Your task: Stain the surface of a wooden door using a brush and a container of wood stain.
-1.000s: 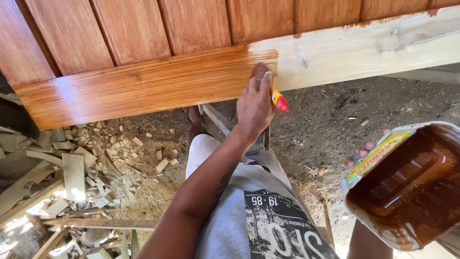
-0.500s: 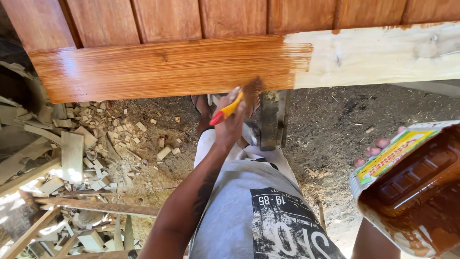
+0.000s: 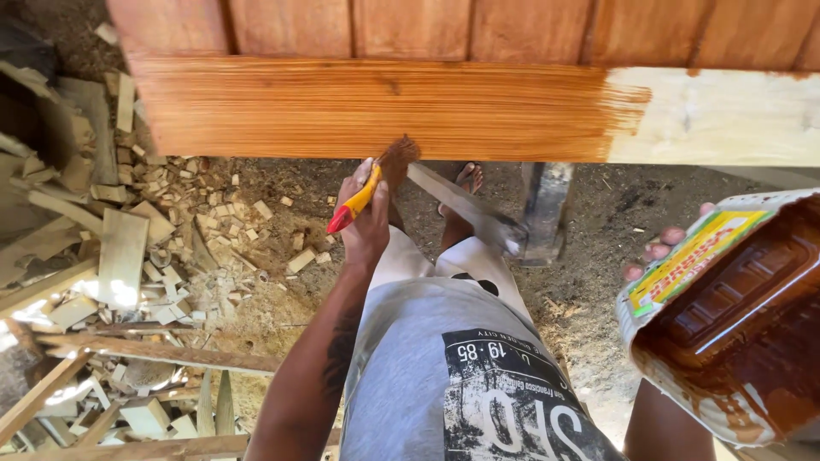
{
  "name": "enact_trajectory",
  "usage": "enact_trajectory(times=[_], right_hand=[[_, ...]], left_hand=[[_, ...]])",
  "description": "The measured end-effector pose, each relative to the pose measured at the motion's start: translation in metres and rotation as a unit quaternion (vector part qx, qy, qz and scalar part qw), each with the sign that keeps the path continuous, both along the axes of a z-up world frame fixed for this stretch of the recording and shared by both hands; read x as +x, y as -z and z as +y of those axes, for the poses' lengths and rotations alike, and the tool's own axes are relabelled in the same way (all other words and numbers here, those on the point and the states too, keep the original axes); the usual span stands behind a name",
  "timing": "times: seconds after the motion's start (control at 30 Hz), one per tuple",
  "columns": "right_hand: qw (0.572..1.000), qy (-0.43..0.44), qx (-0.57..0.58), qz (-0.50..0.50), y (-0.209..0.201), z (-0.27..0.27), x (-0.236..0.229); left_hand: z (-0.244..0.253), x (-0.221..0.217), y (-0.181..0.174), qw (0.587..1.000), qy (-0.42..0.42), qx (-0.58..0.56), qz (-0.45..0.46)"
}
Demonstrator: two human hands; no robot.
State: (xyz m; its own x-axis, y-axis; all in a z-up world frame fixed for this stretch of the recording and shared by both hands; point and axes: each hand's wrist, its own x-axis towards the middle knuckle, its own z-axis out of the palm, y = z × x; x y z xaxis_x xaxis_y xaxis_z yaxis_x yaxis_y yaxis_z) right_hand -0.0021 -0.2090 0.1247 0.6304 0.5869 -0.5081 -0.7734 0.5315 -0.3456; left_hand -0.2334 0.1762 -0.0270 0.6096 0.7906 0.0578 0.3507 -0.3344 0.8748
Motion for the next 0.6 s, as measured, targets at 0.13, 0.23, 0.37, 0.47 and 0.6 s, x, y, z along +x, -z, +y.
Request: enact_trajectory(times=[0.13, 0.23, 0.37, 0.47, 0.6], right_hand=[[1.0, 0.001, 0.005, 0.008, 0.0, 0.047, -0.013], [1.0, -0.005, 0.003, 0.006, 0.006, 0.07, -0.019], [1.0, -0.02, -0.021, 0.0, 0.007, 0.108, -0.029], [0.998, -0.02, -0.054, -0.023, 0.01, 0.123, -0.031], [0.998, -0.031, -0.052, -0.019, 0.003, 0.156, -0.033]], left_hand=[[0.043, -0.039, 0.001, 0.999, -0.034, -0.006, 0.011], [0.075, -0.069, 0.002, 0.993, -0.092, -0.074, -0.025], [0.125, -0.121, 0.022, 0.993, -0.115, 0.005, 0.021], [0.161, -0.149, 0.024, 0.983, -0.174, -0.061, 0.02], [0.204, -0.177, 0.02, 0.977, -0.196, 0.011, 0.077]])
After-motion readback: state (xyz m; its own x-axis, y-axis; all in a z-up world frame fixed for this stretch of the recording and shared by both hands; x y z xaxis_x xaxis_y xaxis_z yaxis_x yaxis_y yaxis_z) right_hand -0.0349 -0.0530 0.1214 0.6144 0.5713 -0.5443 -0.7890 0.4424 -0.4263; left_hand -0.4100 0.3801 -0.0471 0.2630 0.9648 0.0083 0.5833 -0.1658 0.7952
